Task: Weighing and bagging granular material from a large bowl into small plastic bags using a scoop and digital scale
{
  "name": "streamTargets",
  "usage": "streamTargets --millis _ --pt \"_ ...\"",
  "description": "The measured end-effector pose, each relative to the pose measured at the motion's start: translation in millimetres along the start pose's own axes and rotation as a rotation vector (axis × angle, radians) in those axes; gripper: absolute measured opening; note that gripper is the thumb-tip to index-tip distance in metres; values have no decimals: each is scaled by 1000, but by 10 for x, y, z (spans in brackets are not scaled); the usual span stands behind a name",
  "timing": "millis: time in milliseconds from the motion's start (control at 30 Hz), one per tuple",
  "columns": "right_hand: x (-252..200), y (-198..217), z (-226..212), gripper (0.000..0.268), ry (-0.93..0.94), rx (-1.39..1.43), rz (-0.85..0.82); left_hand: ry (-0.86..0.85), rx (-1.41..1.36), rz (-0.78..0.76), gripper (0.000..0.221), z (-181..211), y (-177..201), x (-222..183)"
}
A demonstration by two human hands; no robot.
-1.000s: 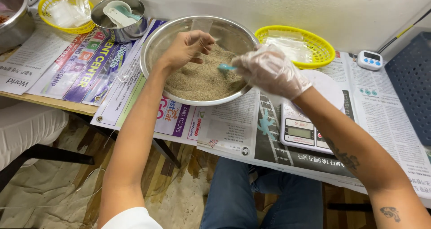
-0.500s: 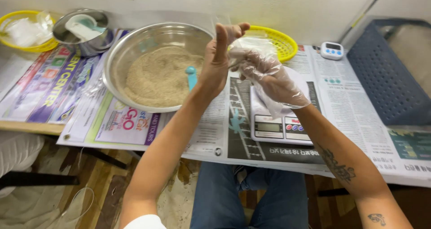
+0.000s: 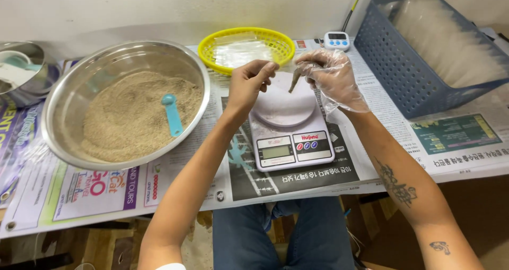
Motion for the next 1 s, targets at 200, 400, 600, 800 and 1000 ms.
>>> streamTargets --millis 200,400,600,800,1000 --pt "104 4 179 23 -186 -1 16 125 20 89 15 -272 59 80" --pt "-82 -423 47 39 -265 -120 -249 -81 435 140 26 -2 116 32" --pt "-78 -380 230 26 -208 -56 -193 -81 372 155 35 169 112 -63" --pt "-129 -214 497 36 -215 167 -143 -38 139 121 23 160 97 -179" --pt "-156 -272 388 40 -188 40 -301 -110 352 220 31 207 238 -219"
Point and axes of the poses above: each hand's wrist, its own x-axis towards the middle knuckle, its own y-axis out of the back of the hand, z = x × y, the point moved 9 cm from there along x, towards the middle knuckle, and after that the axes turned 6 degrees about x, right-handed, at the moved point
